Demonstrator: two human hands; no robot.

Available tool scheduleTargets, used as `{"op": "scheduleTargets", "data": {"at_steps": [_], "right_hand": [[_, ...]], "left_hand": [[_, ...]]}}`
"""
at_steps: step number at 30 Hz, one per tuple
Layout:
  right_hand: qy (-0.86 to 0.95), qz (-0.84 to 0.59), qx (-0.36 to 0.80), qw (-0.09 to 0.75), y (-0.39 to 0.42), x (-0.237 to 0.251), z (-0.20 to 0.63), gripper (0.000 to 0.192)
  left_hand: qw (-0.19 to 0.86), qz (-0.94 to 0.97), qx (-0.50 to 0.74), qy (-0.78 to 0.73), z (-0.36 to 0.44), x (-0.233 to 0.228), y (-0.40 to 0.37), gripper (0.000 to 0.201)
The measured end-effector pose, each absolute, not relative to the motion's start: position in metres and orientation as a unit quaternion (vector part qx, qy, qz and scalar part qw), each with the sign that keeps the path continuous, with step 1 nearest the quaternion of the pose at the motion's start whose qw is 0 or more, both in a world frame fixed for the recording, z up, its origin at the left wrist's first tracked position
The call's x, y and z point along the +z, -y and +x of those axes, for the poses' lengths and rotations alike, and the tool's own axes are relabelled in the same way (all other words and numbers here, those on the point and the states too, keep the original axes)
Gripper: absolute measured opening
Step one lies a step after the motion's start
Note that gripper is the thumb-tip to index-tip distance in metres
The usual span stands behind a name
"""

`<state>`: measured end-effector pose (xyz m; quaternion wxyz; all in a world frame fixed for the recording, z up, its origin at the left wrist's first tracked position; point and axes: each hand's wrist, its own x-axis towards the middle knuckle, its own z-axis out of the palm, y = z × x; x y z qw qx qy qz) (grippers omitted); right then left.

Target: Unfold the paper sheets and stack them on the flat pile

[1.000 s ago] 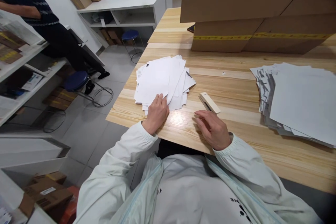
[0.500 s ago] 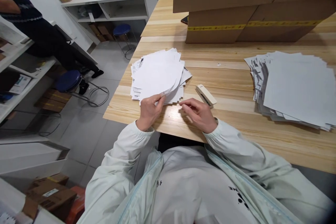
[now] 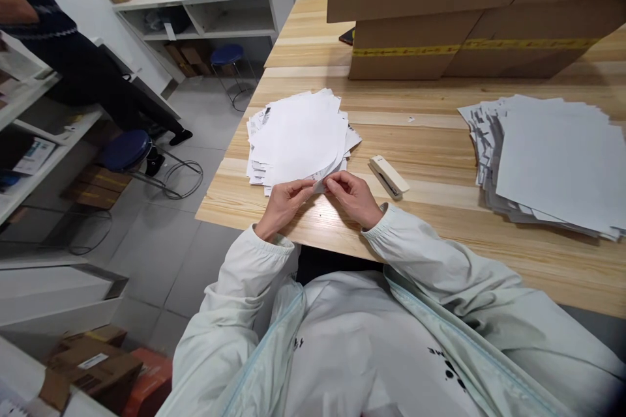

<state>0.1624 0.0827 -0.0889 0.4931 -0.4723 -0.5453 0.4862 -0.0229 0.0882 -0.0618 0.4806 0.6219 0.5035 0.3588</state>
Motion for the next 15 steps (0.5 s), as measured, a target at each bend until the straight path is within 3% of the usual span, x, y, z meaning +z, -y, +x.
{"op": "scheduleTargets", "data": {"at_steps": [5,11,15], "right_hand": [[0.532,-0.474,0.496,0.496,-0.084,-0.088,0.158,0.033],[0.538,-0.483,0.488,0.489,-0.086,-0.090,0.158,0.033],[0.537,-0.477,0.496,0.487,-0.088,-0.091,0.159,0.037]], "left_hand": [[0.466,0.632,0.354,-0.507,-0.021,-0.054,-0.090,0.037],[0.437,0.647,0.342,-0.523,-0.017,-0.043,-0.091,0.053],[0.460,0.638,0.341,-0.515,-0.018,-0.046,-0.092,0.045]]}}
